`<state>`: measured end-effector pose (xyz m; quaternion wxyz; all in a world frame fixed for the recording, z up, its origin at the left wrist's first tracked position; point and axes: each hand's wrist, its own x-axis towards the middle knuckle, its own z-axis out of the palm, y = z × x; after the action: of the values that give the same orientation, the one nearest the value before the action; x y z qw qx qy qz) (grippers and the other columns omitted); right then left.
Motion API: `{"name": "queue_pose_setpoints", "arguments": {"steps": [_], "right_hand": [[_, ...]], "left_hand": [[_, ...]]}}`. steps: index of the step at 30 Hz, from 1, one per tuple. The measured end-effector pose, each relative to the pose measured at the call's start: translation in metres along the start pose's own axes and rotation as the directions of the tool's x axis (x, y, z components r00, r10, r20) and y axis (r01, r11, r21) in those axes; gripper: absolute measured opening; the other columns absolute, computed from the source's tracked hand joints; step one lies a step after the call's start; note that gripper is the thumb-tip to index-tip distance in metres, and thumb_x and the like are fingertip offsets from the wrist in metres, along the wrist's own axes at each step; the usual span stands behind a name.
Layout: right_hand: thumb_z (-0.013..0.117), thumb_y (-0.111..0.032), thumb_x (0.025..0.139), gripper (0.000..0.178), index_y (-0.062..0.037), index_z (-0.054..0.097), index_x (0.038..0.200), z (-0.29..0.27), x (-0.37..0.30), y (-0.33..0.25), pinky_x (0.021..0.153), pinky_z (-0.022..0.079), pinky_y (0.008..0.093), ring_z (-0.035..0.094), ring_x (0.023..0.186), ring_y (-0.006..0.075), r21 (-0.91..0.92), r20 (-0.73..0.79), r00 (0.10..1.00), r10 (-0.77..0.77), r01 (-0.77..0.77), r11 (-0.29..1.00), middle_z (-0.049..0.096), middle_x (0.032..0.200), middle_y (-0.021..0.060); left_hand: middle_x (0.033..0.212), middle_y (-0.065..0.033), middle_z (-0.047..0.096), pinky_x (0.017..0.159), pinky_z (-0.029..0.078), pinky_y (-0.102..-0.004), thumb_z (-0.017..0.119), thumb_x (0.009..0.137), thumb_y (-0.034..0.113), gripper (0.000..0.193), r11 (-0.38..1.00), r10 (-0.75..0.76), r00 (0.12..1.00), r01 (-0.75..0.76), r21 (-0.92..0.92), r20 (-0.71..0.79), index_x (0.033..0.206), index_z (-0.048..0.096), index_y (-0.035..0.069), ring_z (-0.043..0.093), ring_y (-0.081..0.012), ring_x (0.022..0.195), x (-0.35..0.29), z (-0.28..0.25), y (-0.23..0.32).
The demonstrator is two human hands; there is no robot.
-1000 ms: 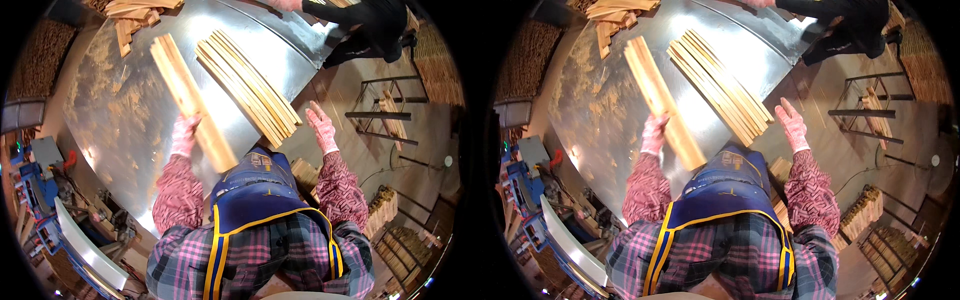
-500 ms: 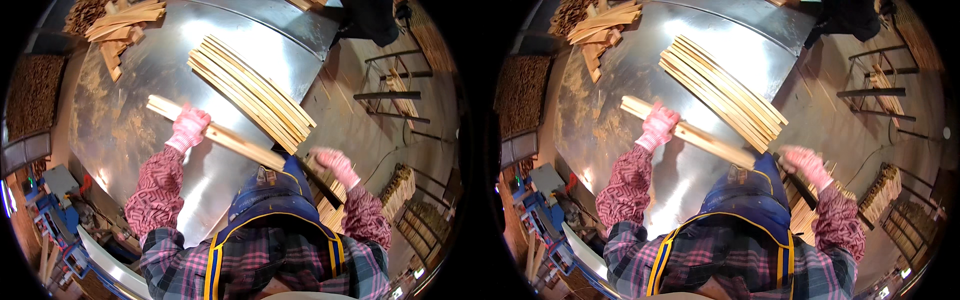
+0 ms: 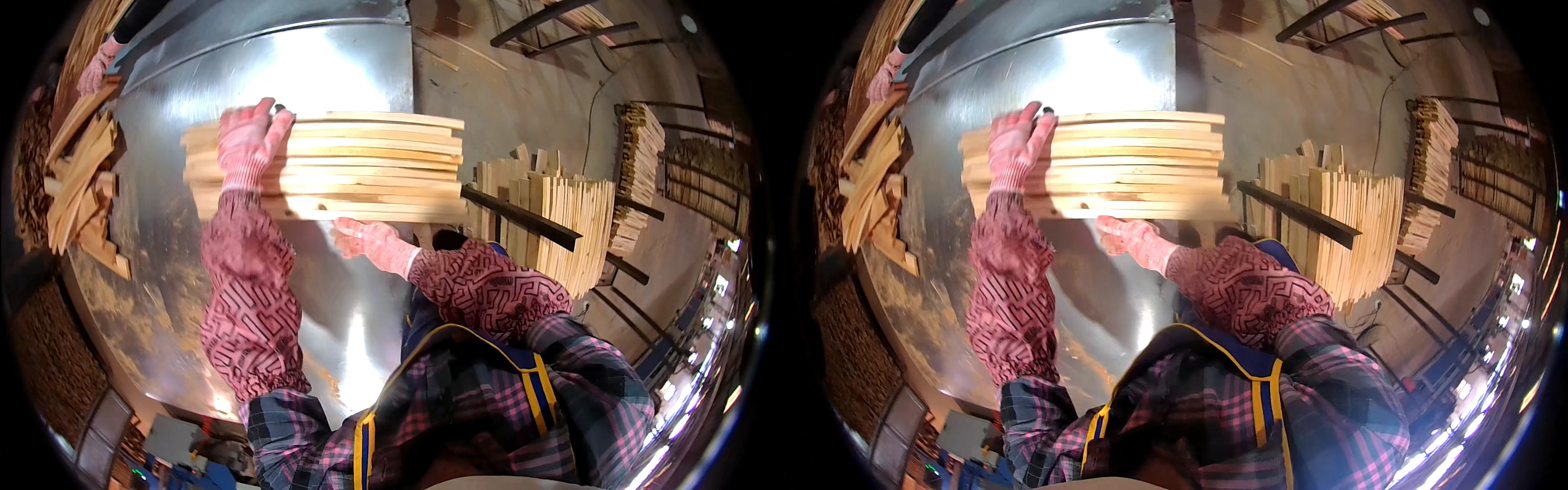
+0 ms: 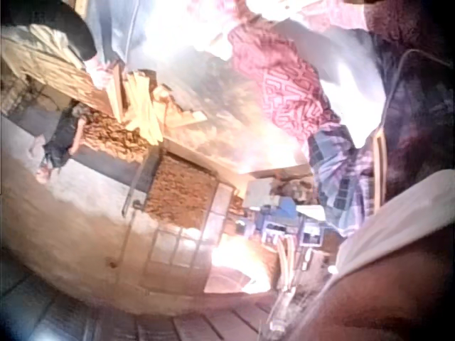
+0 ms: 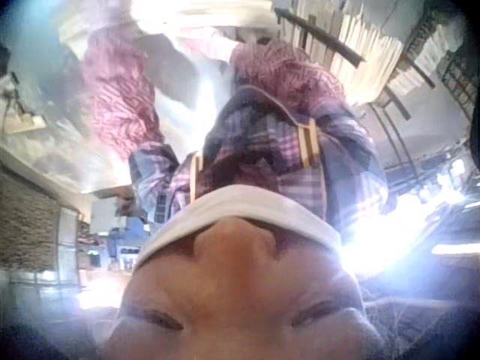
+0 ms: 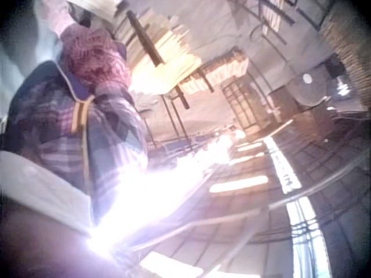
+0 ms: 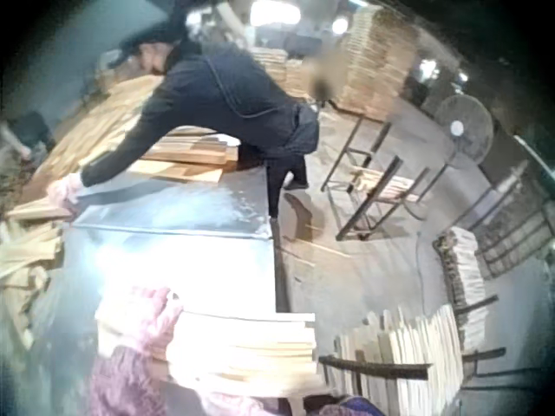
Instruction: The person repeatedly picks up stacks of thin wooden planks from a metal table, carries them to a conveyor belt, and places them onto the belt. The person also places some planks onto a nearby metal rack. The task involves repetitive lifting, carrying, and placing of the wooden planks.
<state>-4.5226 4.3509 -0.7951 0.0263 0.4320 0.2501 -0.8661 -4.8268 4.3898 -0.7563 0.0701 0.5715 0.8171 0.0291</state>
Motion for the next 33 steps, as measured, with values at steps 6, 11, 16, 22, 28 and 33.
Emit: {"name": "queue_pose_setpoints", "arguments": {"steps": [6, 11, 16, 22, 28, 33], "right_hand": [[0.063, -0.064, 0.089, 0.062, -0.0043, 0.072, 0.1, -0.054, -0.019, -0.077, 0.077, 0.051, 0.0345, 0.06, 0.081, 0.0212, -0.656, -0.291, 0.874, -0.389, 0.113, 0.747, 0.068, 0.09, 0.01], [0.053, -0.07, 0.09, 0.089, -0.0075, 0.037, 0.151, -0.088, -0.005, -0.114, 0.119, 0.028, 0.0384, 0.034, 0.145, 0.0345, -0.938, -0.116, 0.707, -0.698, 0.153, 0.31, 0.044, 0.149, 0.0244], [0.079, -0.056, 0.077, 0.12, -0.0172, 0.003, 0.162, -0.111, -0.011, -0.092, 0.117, 0.028, 0.0345, 0.034, 0.144, 0.0329, -0.444, -0.13, 0.934, -0.331, 0.244, 0.862, 0.039, 0.155, 0.0239], [0.086, -0.027, 0.071, 0.113, -0.0105, 0.019, 0.16, -0.144, -0.06, -0.133, 0.112, 0.033, 0.0327, 0.043, 0.138, 0.0263, -0.26, -0.021, 0.903, -0.429, 0.41, 0.874, 0.048, 0.149, 0.0177], [0.081, -0.008, 0.077, 0.088, -0.0098, 0.038, 0.153, -0.183, -0.237, -0.234, 0.106, 0.043, 0.0336, 0.053, 0.126, 0.0179, 0.026, 0.082, 0.725, -0.683, 0.684, 0.729, 0.056, 0.14, 0.0077], [0.081, -0.012, 0.075, 0.084, -0.003, 0.043, 0.148, -0.228, -0.393, -0.244, 0.103, 0.047, 0.0348, 0.057, 0.122, 0.0208, -0.115, -0.16, 0.727, -0.668, 0.658, 0.744, 0.06, 0.134, 0.011]], "left_hand": [[0.11, -0.0153, 0.069, 0.066, 0.055, -0.0382, 0.037, 0.099, 0.067, 0.075, 0.661, 0.148, 0.983, -0.015, 0.751, -0.111, 0.148, 0.044, 0.011, 0.06, -0.0188, 0.07, -0.109, 0.021, 0.005], [0.127, -0.0156, 0.058, 0.086, 0.05, -0.0353, 0.064, 0.09, 0.042, 0.073, 0.999, -0.024, 0.822, 0.046, 0.025, -0.569, 0.15, 0.042, 0.007, 0.053, -0.0207, 0.099, -0.162, 0.099, 0.059], [0.144, -0.0176, 0.049, 0.104, 0.044, -0.0372, 0.079, 0.082, 0.021, 0.094, -0.174, -0.544, 0.787, 0.232, -0.957, 0.29, 0.157, 0.025, 0.007, 0.052, -0.0254, 0.121, -0.144, 0.074, 0.143], [0.127, -0.0143, 0.059, 0.104, 0.046, -0.0408, 0.075, 0.079, 0.01, 0.089, -0.398, -0.321, 0.76, 0.433, -0.809, 0.565, 0.156, 0.029, 0.005, 0.058, -0.028, 0.115, -0.116, 0.012, 0.206], [0.103, -0.0069, 0.064, 0.085, 0.056, -0.0357, 0.075, 0.084, 0.011, 0.072, -0.452, -0.124, 0.893, 0.337, -0.825, 0.433, 0.146, 0.04, 0.008, 0.064, -0.02, 0.092, -0.079, -0.06, 0.306], [0.096, -0.0118, 0.07, 0.08, 0.053, -0.0306, 0.07, 0.084, 0.014, 0.028, -0.228, 0.205, 0.903, 0.419, -0.879, 0.377, 0.106, 0.065, -0.003, 0.067, -0.0204, 0.086, -0.077, -0.116, 0.423]]}}
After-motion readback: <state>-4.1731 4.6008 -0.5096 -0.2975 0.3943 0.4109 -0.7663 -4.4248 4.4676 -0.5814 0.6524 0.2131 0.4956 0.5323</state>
